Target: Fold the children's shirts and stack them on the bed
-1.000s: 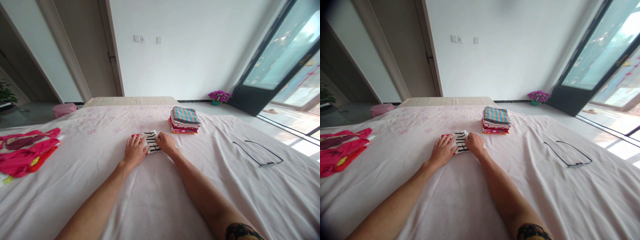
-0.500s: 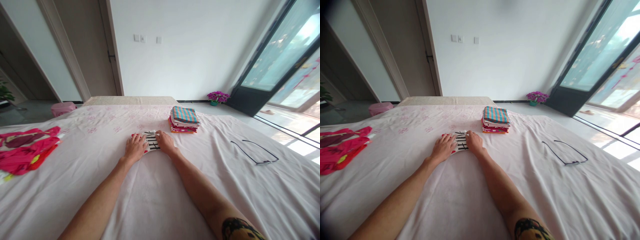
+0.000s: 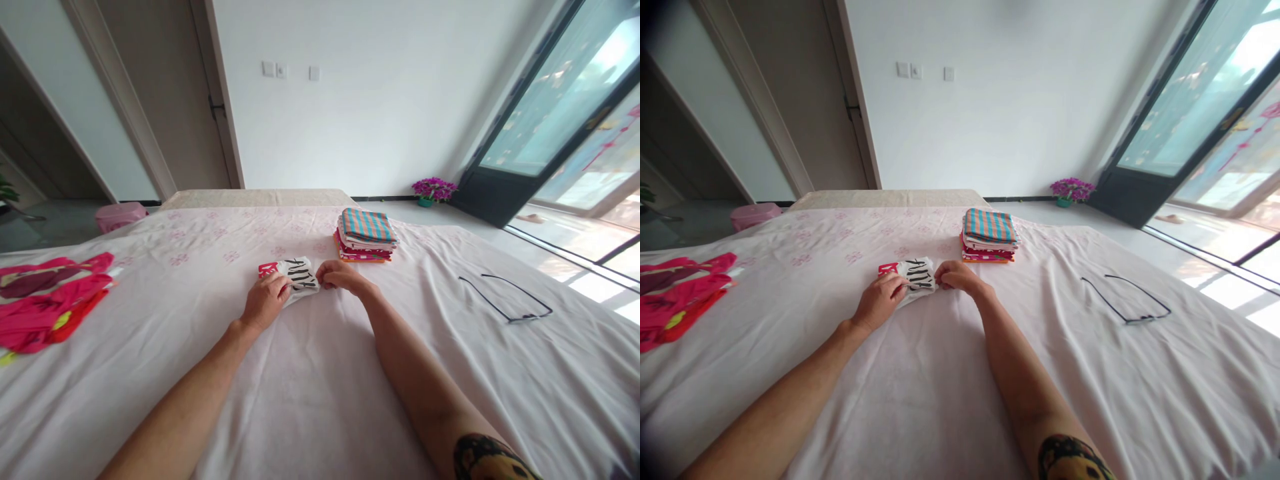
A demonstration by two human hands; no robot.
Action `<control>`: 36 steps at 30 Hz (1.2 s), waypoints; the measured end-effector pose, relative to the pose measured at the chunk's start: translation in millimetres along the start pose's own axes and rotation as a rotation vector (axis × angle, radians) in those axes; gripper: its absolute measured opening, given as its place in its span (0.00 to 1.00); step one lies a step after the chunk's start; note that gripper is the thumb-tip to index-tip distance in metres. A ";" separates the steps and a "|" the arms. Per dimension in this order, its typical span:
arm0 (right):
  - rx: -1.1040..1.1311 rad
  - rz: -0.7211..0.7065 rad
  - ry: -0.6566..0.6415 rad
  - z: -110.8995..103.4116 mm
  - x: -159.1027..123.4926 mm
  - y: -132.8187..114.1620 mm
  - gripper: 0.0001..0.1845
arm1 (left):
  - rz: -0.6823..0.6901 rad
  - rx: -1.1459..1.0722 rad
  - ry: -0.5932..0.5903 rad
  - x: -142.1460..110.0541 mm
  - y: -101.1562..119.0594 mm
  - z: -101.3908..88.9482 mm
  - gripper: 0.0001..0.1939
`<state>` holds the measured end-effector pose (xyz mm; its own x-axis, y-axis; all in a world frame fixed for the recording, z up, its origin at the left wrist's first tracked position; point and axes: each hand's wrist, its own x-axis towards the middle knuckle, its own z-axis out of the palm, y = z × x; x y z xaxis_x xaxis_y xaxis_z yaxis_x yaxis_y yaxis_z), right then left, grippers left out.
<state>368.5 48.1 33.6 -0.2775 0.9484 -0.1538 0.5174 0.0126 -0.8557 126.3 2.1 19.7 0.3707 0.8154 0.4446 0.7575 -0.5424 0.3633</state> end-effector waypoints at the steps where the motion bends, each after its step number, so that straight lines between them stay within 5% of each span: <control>1: -0.002 -0.053 -0.041 -2.4 -1.6 1.7 0.14 | -0.032 -0.008 0.016 1.0 -1.4 1.7 0.10; 7: -0.115 -0.212 -0.142 -5.1 -4.3 5.8 0.16 | 0.007 0.009 0.028 -0.1 -1.3 0.7 0.08; 11: -0.229 -0.307 -0.074 2.3 2.0 7.6 0.15 | 0.046 0.085 0.022 -2.5 2.8 -1.1 0.13; 17: -0.209 -0.339 -0.053 3.9 5.9 13.0 0.09 | -0.196 0.108 0.090 2.2 7.4 5.3 0.08; 23: -0.201 -0.233 -0.198 -3.7 1.5 6.3 0.12 | -0.241 0.069 0.107 2.3 9.9 9.5 0.09; 36: -0.166 -0.045 -0.054 11.4 1.1 -7.3 0.15 | -0.358 0.040 0.107 4.6 8.0 7.7 0.12</control>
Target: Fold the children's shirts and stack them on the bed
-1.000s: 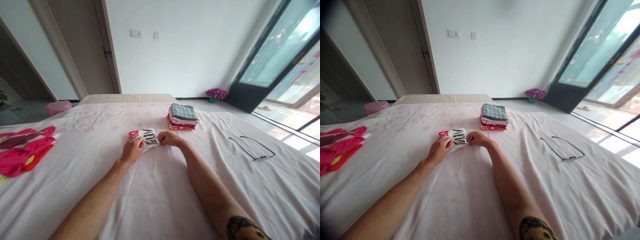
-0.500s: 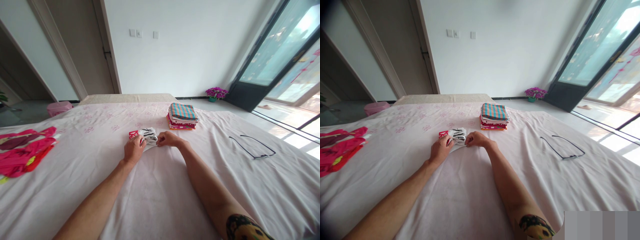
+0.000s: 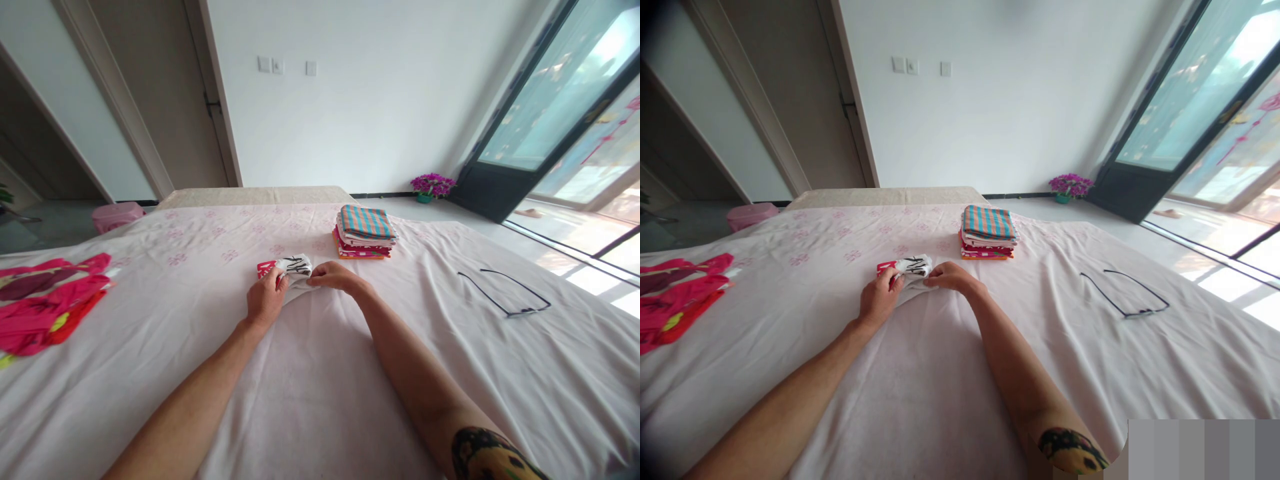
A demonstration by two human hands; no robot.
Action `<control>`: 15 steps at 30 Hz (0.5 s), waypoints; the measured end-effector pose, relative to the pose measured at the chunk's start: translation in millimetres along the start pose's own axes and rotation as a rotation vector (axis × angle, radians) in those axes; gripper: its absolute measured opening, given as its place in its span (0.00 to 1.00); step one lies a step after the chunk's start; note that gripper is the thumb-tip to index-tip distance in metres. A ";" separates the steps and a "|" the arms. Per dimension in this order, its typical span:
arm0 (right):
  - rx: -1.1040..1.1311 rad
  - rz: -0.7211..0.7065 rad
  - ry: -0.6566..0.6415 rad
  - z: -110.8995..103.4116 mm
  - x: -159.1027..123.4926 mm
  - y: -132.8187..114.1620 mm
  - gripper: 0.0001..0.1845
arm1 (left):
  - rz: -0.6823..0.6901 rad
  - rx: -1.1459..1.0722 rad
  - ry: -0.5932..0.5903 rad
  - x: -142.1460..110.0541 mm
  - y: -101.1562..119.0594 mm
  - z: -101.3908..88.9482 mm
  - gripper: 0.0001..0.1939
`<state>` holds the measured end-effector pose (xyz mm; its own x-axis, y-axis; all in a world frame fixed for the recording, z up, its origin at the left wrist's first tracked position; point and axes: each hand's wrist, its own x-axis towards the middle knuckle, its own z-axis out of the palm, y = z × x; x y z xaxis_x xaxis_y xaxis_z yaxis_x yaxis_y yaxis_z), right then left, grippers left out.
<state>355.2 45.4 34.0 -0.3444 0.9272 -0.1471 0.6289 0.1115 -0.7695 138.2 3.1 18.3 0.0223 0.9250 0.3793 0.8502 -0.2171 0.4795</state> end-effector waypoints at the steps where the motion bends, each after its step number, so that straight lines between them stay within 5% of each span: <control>1: -0.034 0.030 0.036 2.5 0.8 -1.3 0.15 | -0.012 -0.007 0.000 0.2 0.1 -0.4 0.12; 6: -0.018 0.081 0.159 10.6 3.4 -3.7 0.10 | -0.029 -0.039 0.018 0.4 -2.1 0.2 0.12; 10: 0.065 0.073 0.097 7.7 3.8 -1.0 0.09 | -0.026 -0.021 0.020 -0.7 -3.3 1.5 0.12; 15: -0.083 0.104 0.076 -0.1 2.8 -2.5 0.12 | 0.234 -0.005 -0.007 -5.2 -1.9 2.3 0.11</control>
<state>352.7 47.7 35.6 -0.2227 0.9593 -0.1735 0.7149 0.0397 -0.6981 137.7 -0.6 13.6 0.2221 0.8517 0.4746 0.8187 -0.4273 0.3837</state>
